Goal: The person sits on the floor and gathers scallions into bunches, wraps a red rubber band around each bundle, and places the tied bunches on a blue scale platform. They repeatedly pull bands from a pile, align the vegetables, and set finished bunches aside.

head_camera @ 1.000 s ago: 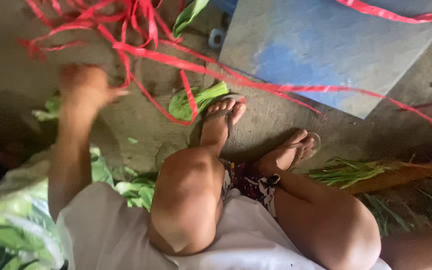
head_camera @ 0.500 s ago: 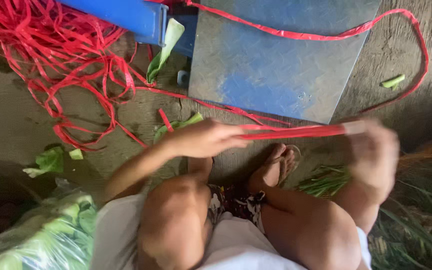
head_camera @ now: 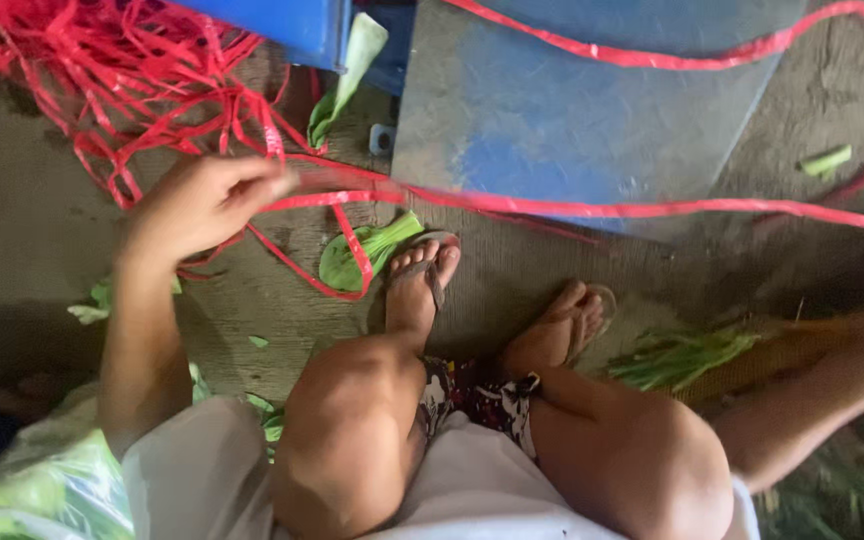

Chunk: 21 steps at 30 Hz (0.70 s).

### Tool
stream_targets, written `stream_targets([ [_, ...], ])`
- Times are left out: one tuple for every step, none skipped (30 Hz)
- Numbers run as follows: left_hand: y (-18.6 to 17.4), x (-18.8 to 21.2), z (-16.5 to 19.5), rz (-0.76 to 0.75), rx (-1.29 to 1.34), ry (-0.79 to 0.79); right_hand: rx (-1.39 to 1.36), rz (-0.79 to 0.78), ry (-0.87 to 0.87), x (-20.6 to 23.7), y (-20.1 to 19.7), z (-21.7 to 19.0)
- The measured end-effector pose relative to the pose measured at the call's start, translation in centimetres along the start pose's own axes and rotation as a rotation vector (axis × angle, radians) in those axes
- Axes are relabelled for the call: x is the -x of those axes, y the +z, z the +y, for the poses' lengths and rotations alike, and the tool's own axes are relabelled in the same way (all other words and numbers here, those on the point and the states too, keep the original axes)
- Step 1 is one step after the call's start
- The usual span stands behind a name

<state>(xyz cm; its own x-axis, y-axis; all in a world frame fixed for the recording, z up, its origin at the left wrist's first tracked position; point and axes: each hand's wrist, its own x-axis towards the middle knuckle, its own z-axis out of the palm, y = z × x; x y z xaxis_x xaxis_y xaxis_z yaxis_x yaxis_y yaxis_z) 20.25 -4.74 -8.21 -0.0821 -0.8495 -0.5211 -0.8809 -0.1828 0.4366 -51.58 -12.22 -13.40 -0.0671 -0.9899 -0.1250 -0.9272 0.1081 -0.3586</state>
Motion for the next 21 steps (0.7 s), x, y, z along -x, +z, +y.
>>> stream_targets([
  [-0.1, -0.2, 1.3, 0.143, -0.252, 0.006, -0.036, -0.031, -0.042, 0.2, 0.1, -2.3],
  [-0.1, -0.1, 3.0, 0.254, -0.103, 0.055, -0.084, -0.075, -0.089, 0.6, 0.4, -5.0],
  [0.6, -0.2, 5.4, 0.362, 0.046, 0.099, -0.155, -0.174, -0.133, 1.3, 0.8, -8.0],
  [1.5, -1.2, 8.1, 0.509, 0.14, 0.352, -0.222, -0.281, -0.167, 1.9, 1.3, -11.0],
  [3.0, -1.6, 11.3, 0.322, 0.572, 0.403, -0.285, -0.397, -0.185, 2.6, 1.9, -13.8],
  [4.0, -3.2, 13.7, 0.386, 0.455, 0.704, -0.32, -0.52, -0.246, 3.2, 2.6, -16.3],
  [6.0, -4.2, 16.8, 0.374, 0.373, 0.824, -0.341, -0.602, -0.308, 3.7, 3.1, -18.3],
  [7.7, -5.0, 19.2, 0.372, 0.375, 0.895, -0.36, -0.556, -0.414, 4.1, 3.5, -19.9],
  [9.3, -5.5, 21.0, 0.12, 0.516, 0.829, -0.383, -0.516, -0.518, 4.2, 3.7, -20.9],
  [10.4, -5.6, 21.6, -0.137, 0.657, 0.756, -0.401, -0.478, -0.617, 4.4, 3.9, -21.6],
  [11.1, -5.6, 21.3, -0.122, 0.68, 0.735, -0.435, -0.434, -0.48, 4.3, 3.7, -21.8],
  [11.7, -5.6, 20.9, -0.098, 0.701, 0.713, -0.467, -0.388, -0.352, 4.1, 3.7, -21.9],
  [12.0, -5.6, 20.0, -0.041, 0.705, 0.697, -0.503, -0.331, -0.228, 3.9, 3.6, -21.8],
  [12.1, -5.6, 19.0, 0.009, 0.7, 0.69, -0.546, -0.315, -0.246, 3.8, 3.8, -21.8],
  [12.1, -5.8, 18.1, 0.057, 0.694, 0.688, -0.589, -0.295, -0.261, 3.7, 4.1, -21.9],
  [12.2, -6.1, 17.6, 0.193, 0.747, 0.718, -0.629, -0.284, -0.277, 3.7, 4.6, -22.0],
  [12.3, -6.3, 17.3, 0.329, 0.807, 0.74, -0.507, -0.336, -0.304, 3.7, 5.3, -22.3],
  [12.4, -6.5, 17.1, 0.461, 0.87, 0.758, -0.385, -0.394, -0.325, 3.9, 6.3, -22.6],
  [12.7, -6.6, 17.2, 0.321, 1.051, 0.692, -0.471, -0.488, -0.313, 4.2, 7.4, -23.2],
  [12.9, -6.7, 17.3, 0.173, 1.219, 0.631, -0.56, -0.571, -0.302, 4.5, 8.5, -23.6],
  [13.1, -6.8, 17.4, 0.022, 1.374, 0.573, -0.647, -0.559, -0.407, 4.8, 9.5, -24.1],
])
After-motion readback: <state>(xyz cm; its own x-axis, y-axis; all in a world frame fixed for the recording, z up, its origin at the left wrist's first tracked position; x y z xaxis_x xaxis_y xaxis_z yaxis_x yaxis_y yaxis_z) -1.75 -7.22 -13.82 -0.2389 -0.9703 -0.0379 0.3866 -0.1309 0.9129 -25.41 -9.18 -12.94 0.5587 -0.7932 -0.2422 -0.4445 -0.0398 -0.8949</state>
